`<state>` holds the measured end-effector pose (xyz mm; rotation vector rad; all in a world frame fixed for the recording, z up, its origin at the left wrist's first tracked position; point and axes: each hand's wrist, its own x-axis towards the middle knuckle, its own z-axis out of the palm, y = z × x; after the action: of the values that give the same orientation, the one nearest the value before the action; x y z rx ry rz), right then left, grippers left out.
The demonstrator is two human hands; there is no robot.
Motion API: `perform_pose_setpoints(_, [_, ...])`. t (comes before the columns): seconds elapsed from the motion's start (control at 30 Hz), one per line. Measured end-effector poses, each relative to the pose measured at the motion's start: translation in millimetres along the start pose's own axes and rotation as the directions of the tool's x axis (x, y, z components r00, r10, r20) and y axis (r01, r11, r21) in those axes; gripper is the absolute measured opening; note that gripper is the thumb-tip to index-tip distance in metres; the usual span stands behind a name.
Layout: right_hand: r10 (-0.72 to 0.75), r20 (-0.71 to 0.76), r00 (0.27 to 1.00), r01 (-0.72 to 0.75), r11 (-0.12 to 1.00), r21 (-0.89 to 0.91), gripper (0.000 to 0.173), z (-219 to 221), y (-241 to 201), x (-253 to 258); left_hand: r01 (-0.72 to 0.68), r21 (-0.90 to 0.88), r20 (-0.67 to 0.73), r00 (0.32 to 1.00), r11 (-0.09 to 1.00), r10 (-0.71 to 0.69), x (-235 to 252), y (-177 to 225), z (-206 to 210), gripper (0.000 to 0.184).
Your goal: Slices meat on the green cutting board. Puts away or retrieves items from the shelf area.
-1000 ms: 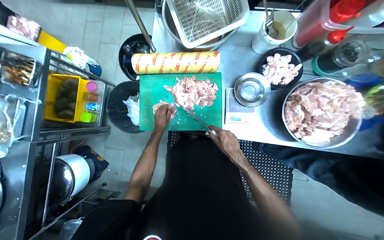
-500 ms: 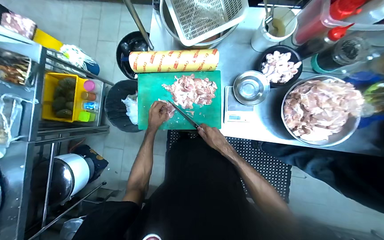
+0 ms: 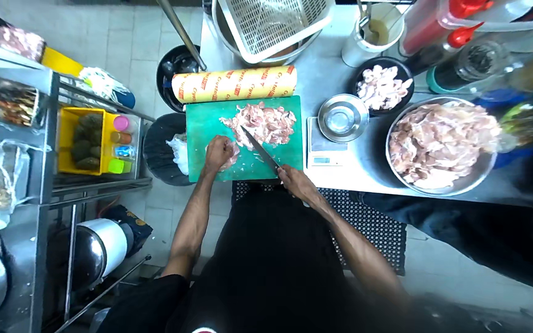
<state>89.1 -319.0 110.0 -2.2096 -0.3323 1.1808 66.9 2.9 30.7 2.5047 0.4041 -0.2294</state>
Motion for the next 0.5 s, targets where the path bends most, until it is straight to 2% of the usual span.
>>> perform_pose_setpoints(0.1, [-0.026, 0.046, 0.999, 0.027, 1.000, -0.008, 0.045, -0.3, 2.6, -0.4, 0.015, 0.011, 0.025, 1.000, 1.000, -0.015, 0.9, -0.1, -9.5, 0.016])
perform_pose_setpoints(0.2, [-0.069, 0.100, 0.993, 0.075, 0.996, -0.058, 0.044, 5.5, 1.9, 0.3, 0.029, -0.061, 0.028, 0.999, 0.998, -0.027, -9.6, -2.9, -19.1, 0.021])
perform_pose_setpoints(0.37, [-0.100, 0.100, 0.990, 0.117, 0.977, -0.180, 0.044, 21.9, -5.6, 4.6, 0.105, -0.048, 0.022, 0.994, 0.993, -0.104, -28.1, -11.9, -18.0, 0.024])
perform_pose_setpoints(0.5, [-0.110, 0.113, 0.987, 0.138, 0.952, -0.274, 0.044, 25.0, -10.3, 8.2, 0.100, -0.027, -0.033, 0.994, 0.995, -0.101, -41.9, -8.8, -13.3, 0.022])
